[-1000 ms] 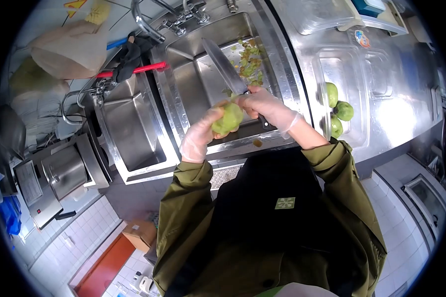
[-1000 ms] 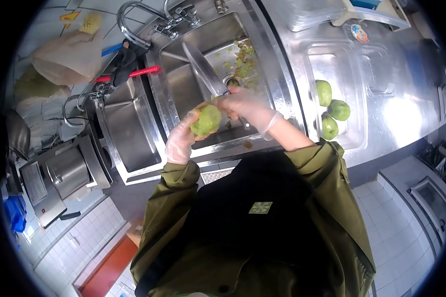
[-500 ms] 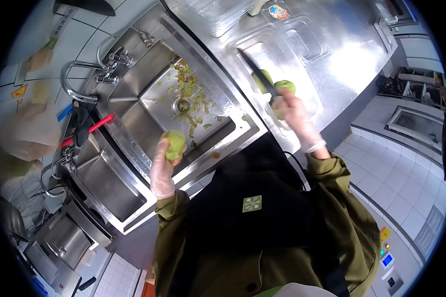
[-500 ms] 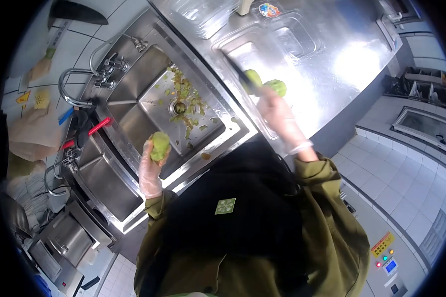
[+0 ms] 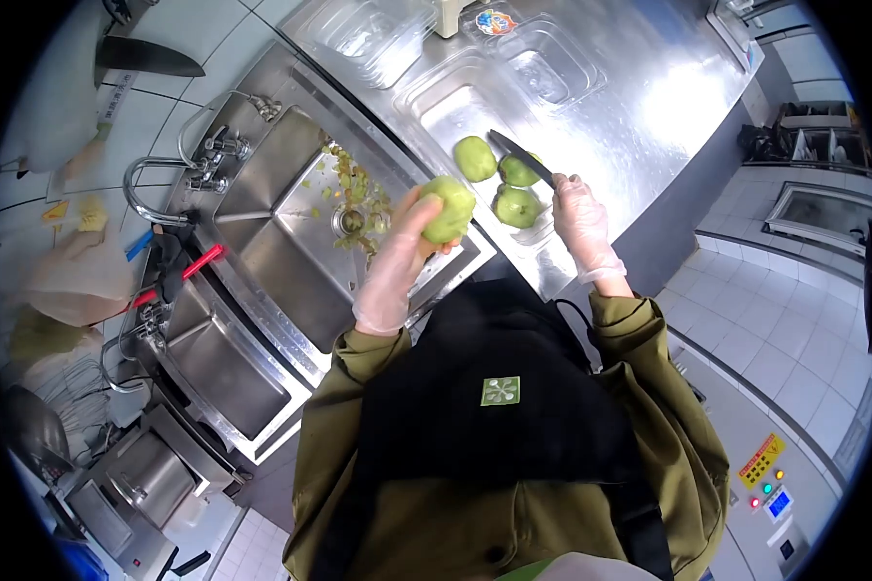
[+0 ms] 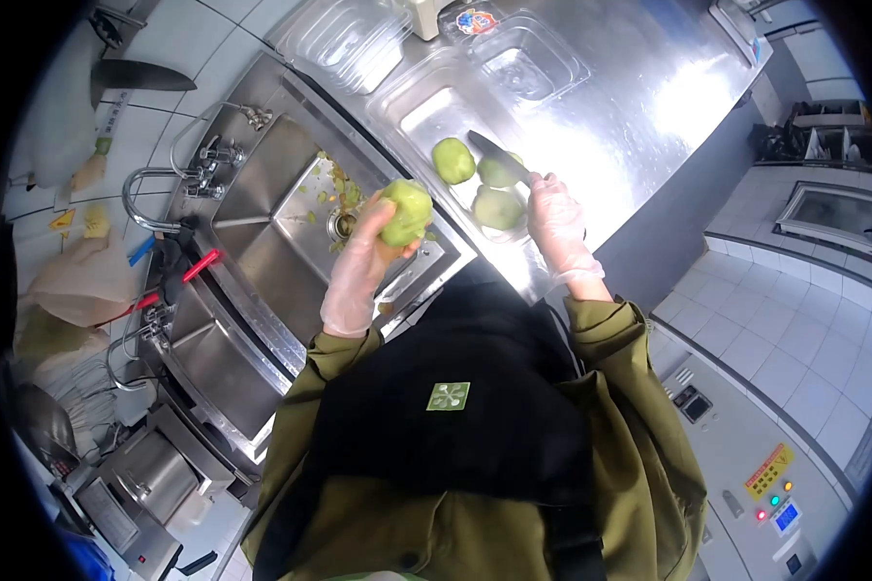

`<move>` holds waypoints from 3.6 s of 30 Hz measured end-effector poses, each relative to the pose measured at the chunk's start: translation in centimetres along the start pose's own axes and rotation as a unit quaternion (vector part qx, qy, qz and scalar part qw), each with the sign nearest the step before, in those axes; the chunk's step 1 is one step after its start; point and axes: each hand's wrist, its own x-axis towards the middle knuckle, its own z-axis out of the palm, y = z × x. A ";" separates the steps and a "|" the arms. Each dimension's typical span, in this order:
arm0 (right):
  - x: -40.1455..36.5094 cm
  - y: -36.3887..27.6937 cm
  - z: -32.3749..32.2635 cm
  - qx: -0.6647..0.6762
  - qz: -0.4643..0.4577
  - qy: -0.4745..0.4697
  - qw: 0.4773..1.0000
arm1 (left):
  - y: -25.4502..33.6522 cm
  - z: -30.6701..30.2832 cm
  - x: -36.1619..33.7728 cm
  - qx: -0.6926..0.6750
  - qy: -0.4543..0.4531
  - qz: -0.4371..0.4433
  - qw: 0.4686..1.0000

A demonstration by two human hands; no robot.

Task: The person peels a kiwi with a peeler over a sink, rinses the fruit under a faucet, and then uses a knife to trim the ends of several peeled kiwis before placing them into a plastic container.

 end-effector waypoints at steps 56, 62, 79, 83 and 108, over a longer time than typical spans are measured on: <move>2.0 -20.0 0.3 0.825 0.265 -0.261 0.426 | 1.9 -3.4 -5.8 0.507 0.267 0.328 0.751; 1.6 -20.3 0.6 0.843 0.134 -0.148 0.499 | 1.1 -3.1 -4.5 0.420 0.287 0.300 0.807; 2.2 -20.9 -0.4 0.787 0.144 0.052 0.597 | -0.8 -2.9 0.3 0.314 0.349 0.383 0.796; 2.6 -20.9 1.0 0.764 0.105 0.086 0.631 | -1.0 -3.0 0.7 0.294 0.377 0.378 0.793; 3.3 -19.3 2.8 0.703 0.064 0.037 0.707 | 1.8 -4.7 -2.5 0.464 0.232 0.166 0.839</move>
